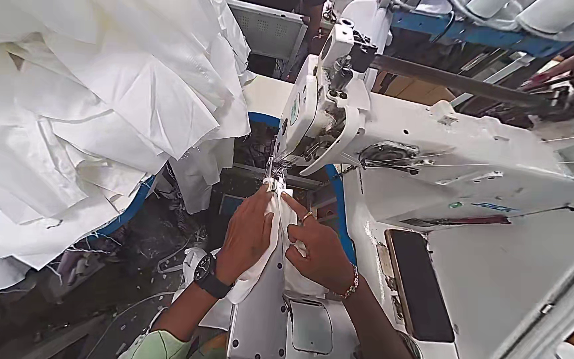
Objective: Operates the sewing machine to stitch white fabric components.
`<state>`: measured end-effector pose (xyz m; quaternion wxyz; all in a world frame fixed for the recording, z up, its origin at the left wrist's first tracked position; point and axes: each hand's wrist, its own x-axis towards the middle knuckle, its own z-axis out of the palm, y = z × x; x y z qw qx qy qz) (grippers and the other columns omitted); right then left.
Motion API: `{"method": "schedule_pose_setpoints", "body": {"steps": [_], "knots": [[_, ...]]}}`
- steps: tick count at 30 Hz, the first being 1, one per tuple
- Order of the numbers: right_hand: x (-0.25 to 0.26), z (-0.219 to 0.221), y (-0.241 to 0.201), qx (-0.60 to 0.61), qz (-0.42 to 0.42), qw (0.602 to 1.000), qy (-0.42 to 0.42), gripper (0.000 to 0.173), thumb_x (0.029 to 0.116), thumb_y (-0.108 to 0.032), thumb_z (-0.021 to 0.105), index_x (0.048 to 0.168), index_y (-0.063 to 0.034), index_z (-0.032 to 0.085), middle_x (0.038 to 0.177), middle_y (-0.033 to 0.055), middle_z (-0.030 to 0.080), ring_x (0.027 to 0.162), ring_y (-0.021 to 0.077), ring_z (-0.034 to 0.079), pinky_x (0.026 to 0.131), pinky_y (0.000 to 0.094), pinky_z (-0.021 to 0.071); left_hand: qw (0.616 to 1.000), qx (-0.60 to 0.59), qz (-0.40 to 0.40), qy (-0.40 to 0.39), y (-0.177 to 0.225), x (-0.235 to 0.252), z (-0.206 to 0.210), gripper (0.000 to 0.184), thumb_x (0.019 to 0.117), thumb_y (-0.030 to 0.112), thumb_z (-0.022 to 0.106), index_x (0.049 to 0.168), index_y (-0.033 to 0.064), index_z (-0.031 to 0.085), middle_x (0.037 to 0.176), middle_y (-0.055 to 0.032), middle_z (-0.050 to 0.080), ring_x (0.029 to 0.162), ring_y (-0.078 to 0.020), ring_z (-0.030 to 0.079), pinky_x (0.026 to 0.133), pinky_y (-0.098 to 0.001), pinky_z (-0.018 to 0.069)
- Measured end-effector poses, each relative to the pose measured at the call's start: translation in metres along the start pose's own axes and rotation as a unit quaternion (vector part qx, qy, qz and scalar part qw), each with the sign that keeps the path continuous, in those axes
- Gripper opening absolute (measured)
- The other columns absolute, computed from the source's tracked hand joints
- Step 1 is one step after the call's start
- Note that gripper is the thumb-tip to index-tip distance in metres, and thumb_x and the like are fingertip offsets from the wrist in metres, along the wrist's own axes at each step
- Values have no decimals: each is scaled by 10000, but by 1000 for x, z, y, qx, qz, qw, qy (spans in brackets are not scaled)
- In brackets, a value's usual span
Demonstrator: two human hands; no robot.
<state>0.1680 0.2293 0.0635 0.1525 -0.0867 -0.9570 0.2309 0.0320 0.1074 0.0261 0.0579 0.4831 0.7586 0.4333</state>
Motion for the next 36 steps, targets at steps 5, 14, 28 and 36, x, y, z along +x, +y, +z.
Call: {"method": "schedule_pose_setpoints", "body": {"steps": [5, 14, 28, 36], "knots": [[3, 3, -2, 4, 18, 1000, 2, 150, 747, -155, 631, 657, -51, 573, 1495, 216, 539, 639, 158, 633, 493, 324, 449, 993, -30, -86, -70, 0, 2, -7, 563, 1024, 337, 519, 1498, 33, 494, 1190, -220, 654, 926, -338, 691, 773, -491, 562], [5, 3, 2, 5, 16, 1000, -5, 144, 738, -138, 641, 663, -52, 554, 1503, 206, 529, 627, 110, 581, 508, 280, 439, 972, 6, -132, -195, 9, 12, -20, 725, 1048, 415, 482, 1650, 116, 211, 804, -158, 696, 774, -381, 675, 728, -541, 529], [19, 7, 5, 168, 33, 985, -22, 223, 836, -156, 652, 707, 1, 560, 1482, 276, 502, 670, -21, 493, 573, 154, 394, 998, -18, 49, 26, -3, 2, 5, 366, 978, 31, 478, 1288, -86, 634, 1438, -224, 590, 1354, -369, 563, 1113, -479, 463], [26, 25, -11, 167, 97, 974, 118, 185, 838, -138, 710, 728, -1, 653, 1326, 230, 652, 578, -77, 441, 513, 120, 360, 994, -86, 54, 48, 0, 0, 5, 287, 912, -28, 495, 1135, -26, 675, 1396, -270, 600, 1307, -433, 584, 1071, -479, 494]]}}
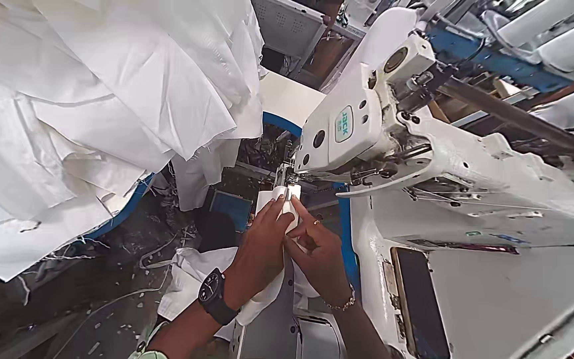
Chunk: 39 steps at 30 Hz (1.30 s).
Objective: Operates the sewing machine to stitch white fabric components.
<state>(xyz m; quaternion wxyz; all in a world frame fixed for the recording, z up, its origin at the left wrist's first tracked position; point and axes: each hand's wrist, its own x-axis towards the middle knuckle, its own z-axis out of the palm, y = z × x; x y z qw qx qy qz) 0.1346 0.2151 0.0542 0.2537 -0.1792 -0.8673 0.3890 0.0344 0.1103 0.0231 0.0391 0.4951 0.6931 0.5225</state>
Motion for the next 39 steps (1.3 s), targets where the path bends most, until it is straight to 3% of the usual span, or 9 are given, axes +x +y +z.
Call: {"method": "schedule_pose_setpoints", "body": {"steps": [9, 15, 17, 21, 23, 26, 32, 36, 39], "knots": [[6, 7, -5, -16, 24, 1000, 9, 152, 862, -106, 660, 742, -13, 650, 1368, 220, 626, 570, -69, 421, 505, 131, 345, 1000, -6, -20, 15, -2, 8, 8, 270, 923, -5, 502, 1143, -42, 655, 1376, -254, 616, 1314, -405, 582, 1080, -453, 487], [-3, 16, -41, -259, 56, 961, 81, 179, 930, -105, 641, 952, 38, 746, 944, 215, 710, 733, 310, 687, 644, 438, 556, 992, -76, -99, -6, -7, 23, 7, 254, 972, 37, 522, 1176, -88, 607, 1344, -289, 590, 1278, -427, 568, 1048, -537, 470], [-32, -14, -50, -277, 127, 952, -4, 206, 917, -104, 672, 1010, 65, 742, 886, 232, 719, 804, 391, 714, 722, 568, 559, 983, -86, -148, -65, 7, 14, -20, 368, 1010, 197, 571, 1259, -74, 600, 1104, -209, 659, 1046, -331, 641, 936, -488, 519], [-92, -71, 13, -83, 229, 935, -257, 187, 919, -170, 676, 804, -23, 677, 677, 7, 622, 640, 85, 588, 649, 316, 490, 922, -100, -229, -297, 34, -31, -75, 370, 1025, 186, 609, 1302, -56, 566, 895, -187, 670, 792, -301, 660, 777, -476, 532], [-92, -80, 15, -32, 119, 949, -291, 256, 960, -182, 591, 755, -33, 624, 674, -11, 570, 675, 49, 560, 696, 268, 472, 951, -92, -179, -235, 33, -47, -72, 227, 1021, 145, 573, 1088, -49, 670, 777, -148, 637, 686, -253, 606, 677, -428, 497], [-80, -49, -75, -272, -106, 941, -171, 290, 965, -208, 529, 735, -58, 624, 545, 49, 527, 463, 186, 561, 411, 334, 418, 994, -63, -60, -70, 26, -59, -47, 249, 996, 148, 540, 848, -1, 674, 713, -98, 608, 662, -207, 602, 630, -355, 497], [-81, -10, -119, -363, 218, 891, -167, 322, 949, -249, 674, 994, 67, 713, 723, 221, 693, 701, 437, 702, 649, 607, 525, 998, -45, -53, 2, 14, -40, -26, 249, 997, 159, 507, 884, -7, 653, 547, -93, 546, 495, -253, 599, 486, -420, 477], [-65, -17, -136, -415, 133, 863, -256, 263, 917, -224, 687, 829, 22, 709, 668, 186, 663, 651, 395, 702, 556, 547, 521, 990, -37, -100, -89, 26, -53, -40, 231, 992, 186, 568, 926, -12, 667, 540, -120, 557, 491, -302, 614, 491, -461, 489], [-54, -21, -118, -365, 186, 835, -367, 325, 992, -245, 614, 922, 54, 720, 833, 238, 704, 856, 438, 707, 778, 603, 525, 996, -35, -81, -30, 17, -56, -33, 256, 973, 213, 565, 856, 10, 668, 500, -88, 520, 433, -260, 579, 428, -423, 461]]}}
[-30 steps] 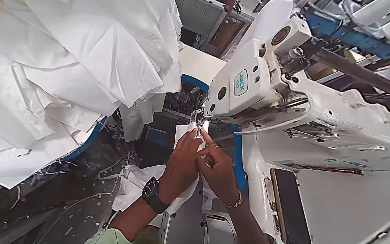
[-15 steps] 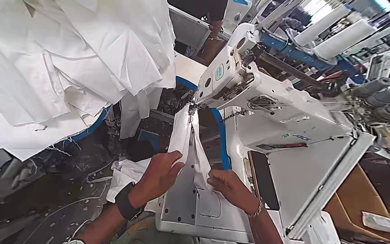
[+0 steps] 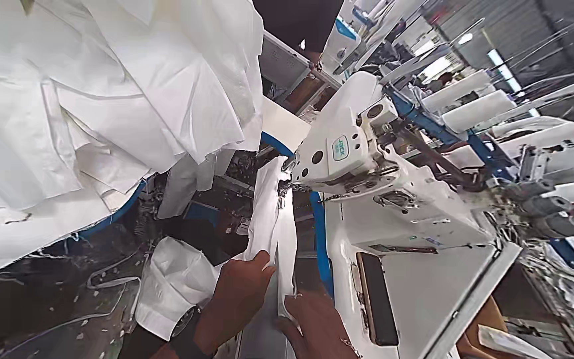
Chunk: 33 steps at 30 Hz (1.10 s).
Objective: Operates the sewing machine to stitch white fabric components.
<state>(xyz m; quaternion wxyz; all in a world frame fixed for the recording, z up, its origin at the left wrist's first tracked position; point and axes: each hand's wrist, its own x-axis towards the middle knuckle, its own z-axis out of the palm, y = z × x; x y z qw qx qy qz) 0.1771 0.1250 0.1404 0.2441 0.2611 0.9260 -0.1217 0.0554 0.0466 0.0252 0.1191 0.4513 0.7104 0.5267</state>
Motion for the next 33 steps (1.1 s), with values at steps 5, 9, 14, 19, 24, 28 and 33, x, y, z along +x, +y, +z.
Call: {"method": "schedule_pose_setpoints", "body": {"steps": [5, 9, 14, 19, 24, 28, 33], "knots": [[0, -15, 19, -30, -87, 993, 69, 344, 955, -266, 608, 729, -8, 634, 577, 140, 562, 571, 344, 634, 541, 496, 466, 996, 48, 63, 28, -5, 3, 10, 291, 971, 252, 514, 787, 56, 626, 462, -28, 439, 380, -202, 507, 375, -352, 400], [14, -14, 21, -44, -42, 997, 44, 330, 999, -257, 564, 826, 9, 653, 599, 156, 601, 613, 376, 671, 564, 516, 489, 997, 56, 45, 26, -7, 9, 7, 277, 958, 264, 538, 798, 59, 632, 463, -24, 433, 381, -197, 495, 382, -344, 384], [17, -16, 27, -10, -71, 997, 5, 328, 980, -233, 592, 826, 40, 686, 643, 201, 627, 660, 421, 674, 594, 580, 492, 999, 29, 34, 3, -4, 14, 0, 230, 936, 232, 588, 829, 39, 653, 481, -43, 475, 397, -211, 525, 395, -361, 415], [9, -19, 29, 4, -127, 990, 68, 340, 931, -261, 624, 700, -11, 635, 544, 127, 551, 517, 324, 609, 487, 494, 438, 993, -96, -2, -71, -1, 8, -10, 297, 966, 221, 616, 733, 40, 588, 521, -31, 446, 451, -140, 438, 453, -290, 334], [8, -25, 25, -25, -74, 996, 41, 327, 953, -253, 608, 771, 11, 670, 604, 169, 605, 604, 381, 659, 544, 543, 473, 993, -51, 106, 33, -20, 26, 1, 276, 987, 182, 553, 770, 35, 637, 617, -62, 561, 566, -192, 581, 525, -322, 468], [7, -12, 38, 43, -150, 987, 32, 379, 941, -235, 656, 674, 33, 638, 602, 191, 600, 618, 382, 649, 608, 571, 484, 998, 12, 51, -43, -2, 28, -16, 251, 995, 186, 555, 847, 7, 652, 509, -90, 516, 454, -268, 591, 441, -427, 473], [-7, -14, 5, -110, -113, 967, 201, 267, 929, -186, 624, 724, -24, 680, 566, 115, 618, 554, 283, 670, 533, 429, 518, 993, 58, 93, -34, 4, 5, -11, 212, 921, 205, 601, 767, 68, 652, 470, -45, 486, 399, -217, 554, 377, -366, 410]]}}
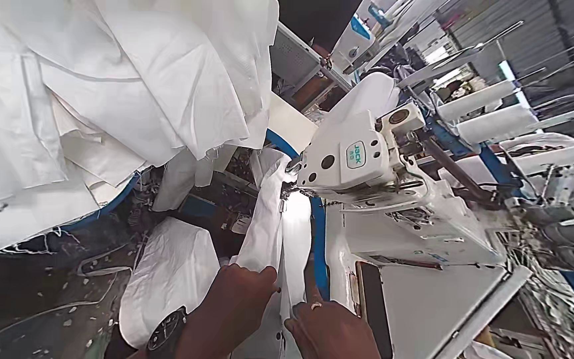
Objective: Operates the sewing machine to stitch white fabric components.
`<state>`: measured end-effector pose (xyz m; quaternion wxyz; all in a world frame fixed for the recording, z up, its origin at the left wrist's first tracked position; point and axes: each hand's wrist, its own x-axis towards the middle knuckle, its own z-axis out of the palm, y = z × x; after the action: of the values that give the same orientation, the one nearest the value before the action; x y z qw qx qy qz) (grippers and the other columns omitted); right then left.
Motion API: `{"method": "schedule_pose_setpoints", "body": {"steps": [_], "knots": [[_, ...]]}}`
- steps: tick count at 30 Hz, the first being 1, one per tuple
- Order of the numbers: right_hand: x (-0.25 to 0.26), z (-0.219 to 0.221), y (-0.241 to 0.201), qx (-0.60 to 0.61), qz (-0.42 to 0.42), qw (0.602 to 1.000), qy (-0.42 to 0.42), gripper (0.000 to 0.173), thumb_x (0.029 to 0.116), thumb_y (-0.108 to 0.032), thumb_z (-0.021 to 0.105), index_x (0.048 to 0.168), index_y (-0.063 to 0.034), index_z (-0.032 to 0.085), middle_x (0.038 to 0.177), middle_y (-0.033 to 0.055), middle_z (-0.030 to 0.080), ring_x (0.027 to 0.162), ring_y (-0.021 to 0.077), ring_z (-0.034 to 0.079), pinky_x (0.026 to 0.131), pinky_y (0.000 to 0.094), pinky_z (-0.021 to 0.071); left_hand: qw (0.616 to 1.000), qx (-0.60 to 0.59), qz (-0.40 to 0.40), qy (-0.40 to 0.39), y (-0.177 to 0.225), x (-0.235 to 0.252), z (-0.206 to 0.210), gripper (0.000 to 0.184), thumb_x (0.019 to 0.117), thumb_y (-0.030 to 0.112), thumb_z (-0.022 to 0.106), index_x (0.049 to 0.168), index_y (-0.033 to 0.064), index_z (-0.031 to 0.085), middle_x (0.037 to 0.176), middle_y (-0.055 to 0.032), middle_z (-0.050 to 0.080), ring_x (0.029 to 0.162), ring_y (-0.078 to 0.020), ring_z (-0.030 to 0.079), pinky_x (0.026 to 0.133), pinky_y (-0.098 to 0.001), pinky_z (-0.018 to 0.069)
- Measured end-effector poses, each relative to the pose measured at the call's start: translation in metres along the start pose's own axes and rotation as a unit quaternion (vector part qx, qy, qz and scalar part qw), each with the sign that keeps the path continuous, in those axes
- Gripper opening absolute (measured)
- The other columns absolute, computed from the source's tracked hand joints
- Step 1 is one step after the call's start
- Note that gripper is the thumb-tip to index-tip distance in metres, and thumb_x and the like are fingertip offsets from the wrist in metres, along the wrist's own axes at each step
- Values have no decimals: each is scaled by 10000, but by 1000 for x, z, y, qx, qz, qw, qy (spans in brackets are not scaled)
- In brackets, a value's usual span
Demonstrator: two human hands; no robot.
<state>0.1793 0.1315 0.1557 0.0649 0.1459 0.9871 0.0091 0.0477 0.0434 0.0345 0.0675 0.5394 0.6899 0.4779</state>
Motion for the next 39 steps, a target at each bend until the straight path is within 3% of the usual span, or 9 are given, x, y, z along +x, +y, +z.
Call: {"method": "schedule_pose_setpoints", "body": {"steps": [5, 13, 17, 21, 27, 31, 33, 37, 39], "knots": [[17, 15, -28, -120, 85, 987, 57, 156, 889, -75, 643, 913, 11, 772, 658, 126, 699, 574, 286, 697, 514, 401, 533, 999, 31, -38, 1, 14, -1, -7, 186, 913, 167, 594, 799, 60, 694, 476, -60, 521, 404, -239, 577, 368, -386, 420], [59, 28, -27, -178, 121, 971, 105, 121, 827, -55, 662, 861, -7, 767, 607, 86, 675, 587, 240, 705, 620, 355, 572, 990, -1, -51, 128, -4, 6, 23, 305, 941, 166, 507, 915, 67, 794, 485, -34, 544, 395, -186, 550, 362, -341, 399], [69, 14, -1, -34, 180, 982, -47, 152, 904, -133, 647, 864, -15, 735, 680, 153, 681, 658, 364, 709, 553, 509, 525, 987, -55, -60, 136, -14, 23, 34, 302, 947, 157, 498, 922, 50, 779, 506, -38, 559, 416, -189, 566, 386, -356, 421], [17, 18, 29, 143, 101, 978, -113, 222, 911, -160, 667, 793, 26, 692, 654, 171, 643, 629, 354, 674, 568, 537, 499, 984, -147, -93, 26, -17, 20, 14, 350, 954, 128, 535, 1202, 16, 757, 558, -74, 609, 465, -222, 584, 469, -411, 467], [61, 26, 15, 96, -52, 994, -7, 175, 836, -202, 658, 715, -80, 684, 584, 67, 624, 555, 246, 666, 493, 445, 485, 926, -360, -61, -95, -56, 41, 12, 255, 935, 92, 560, 709, 14, 649, 588, -3, 538, 547, -62, 490, 543, -279, 393], [76, 27, 22, 102, -10, 995, -21, 192, 875, -182, 638, 740, -49, 670, 594, 94, 605, 566, 283, 651, 497, 474, 465, 860, -492, -95, -95, -67, 57, 17, 227, 934, 11, 587, 722, 37, 665, 617, 122, 565, 568, 101, 479, 549, -116, 394], [82, 29, 24, 132, 22, 990, -38, 212, 929, -162, 610, 811, -2, 683, 677, 152, 645, 662, 347, 680, 582, 533, 492, 886, -440, -134, -48, -61, 60, 19, 176, 931, 40, 591, 786, 33, 690, 659, 99, 608, 603, 72, 541, 586, -145, 461], [54, 13, 35, 186, 151, 955, -175, 261, 1015, -154, 558, 1118, 34, 708, 1005, 257, 714, 1011, 444, 681, 885, 623, 490, 959, -208, -190, -36, -39, 34, 7, 244, 965, 167, 603, 944, -61, 686, 726, -139, 638, 665, -250, 623, 654, -481, 519], [38, 21, 45, 195, 170, 936, -238, 263, 1022, -143, 561, 1179, 24, 691, 1107, 266, 703, 1097, 455, 656, 917, 641, 474, 954, -198, -206, -94, -45, 21, -14, 258, 990, 129, 601, 978, -118, 678, 754, -179, 658, 688, -248, 635, 693, -471, 530]]}}
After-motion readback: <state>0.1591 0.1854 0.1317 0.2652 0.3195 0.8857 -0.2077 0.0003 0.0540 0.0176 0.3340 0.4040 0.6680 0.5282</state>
